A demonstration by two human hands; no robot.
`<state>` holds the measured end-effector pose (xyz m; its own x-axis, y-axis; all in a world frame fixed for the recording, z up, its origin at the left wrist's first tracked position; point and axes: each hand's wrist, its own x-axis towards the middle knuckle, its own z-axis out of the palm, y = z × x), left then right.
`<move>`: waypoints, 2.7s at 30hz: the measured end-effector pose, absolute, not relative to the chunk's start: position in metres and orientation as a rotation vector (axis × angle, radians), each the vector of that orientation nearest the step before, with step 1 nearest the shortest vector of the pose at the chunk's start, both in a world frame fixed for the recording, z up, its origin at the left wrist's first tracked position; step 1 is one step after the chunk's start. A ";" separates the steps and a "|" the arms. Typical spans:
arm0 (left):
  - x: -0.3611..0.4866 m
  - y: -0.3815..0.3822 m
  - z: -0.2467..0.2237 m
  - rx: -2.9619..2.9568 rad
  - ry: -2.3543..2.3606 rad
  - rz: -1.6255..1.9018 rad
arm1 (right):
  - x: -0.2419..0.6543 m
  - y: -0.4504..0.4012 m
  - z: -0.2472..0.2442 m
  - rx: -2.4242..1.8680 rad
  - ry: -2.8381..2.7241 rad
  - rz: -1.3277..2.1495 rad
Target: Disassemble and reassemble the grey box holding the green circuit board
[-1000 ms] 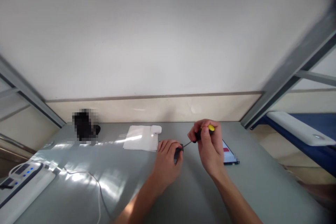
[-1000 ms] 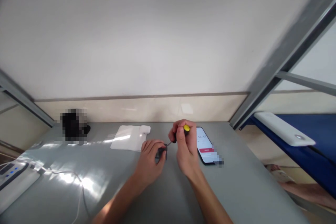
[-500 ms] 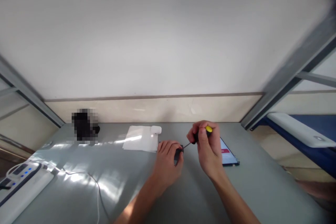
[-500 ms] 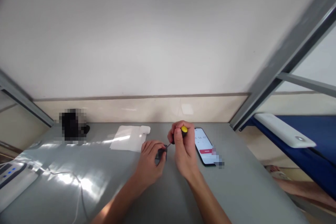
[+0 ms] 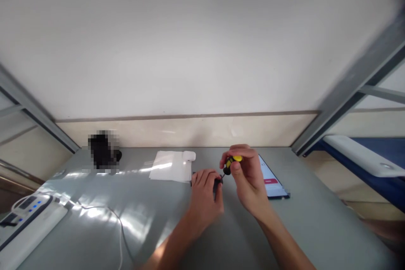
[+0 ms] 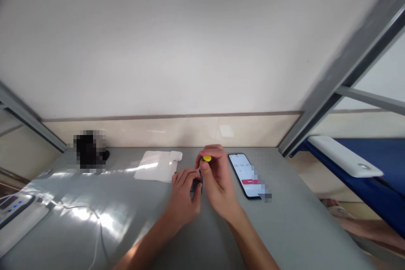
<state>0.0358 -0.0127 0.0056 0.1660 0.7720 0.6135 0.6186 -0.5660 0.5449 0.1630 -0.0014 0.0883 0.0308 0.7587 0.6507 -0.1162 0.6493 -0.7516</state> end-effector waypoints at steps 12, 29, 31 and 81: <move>0.039 -0.012 -0.005 2.194 1.453 1.291 | 0.157 -0.004 0.088 -0.460 -1.148 0.970; 0.041 -0.011 -0.009 2.242 1.469 1.345 | 0.156 -0.010 0.101 -0.416 -1.044 1.147; 0.040 -0.010 -0.010 2.268 1.478 1.343 | 0.151 -0.014 0.100 -0.405 -1.057 1.157; 0.036 -0.012 -0.002 2.227 1.353 1.390 | 0.145 -0.006 0.102 -0.583 -0.595 0.969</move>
<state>0.0362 -0.0117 -0.0023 0.1446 0.7730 0.6178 0.5965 -0.5662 0.5689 0.1446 -0.0064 0.1024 0.4368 0.8771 0.1999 -0.5747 0.4431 -0.6880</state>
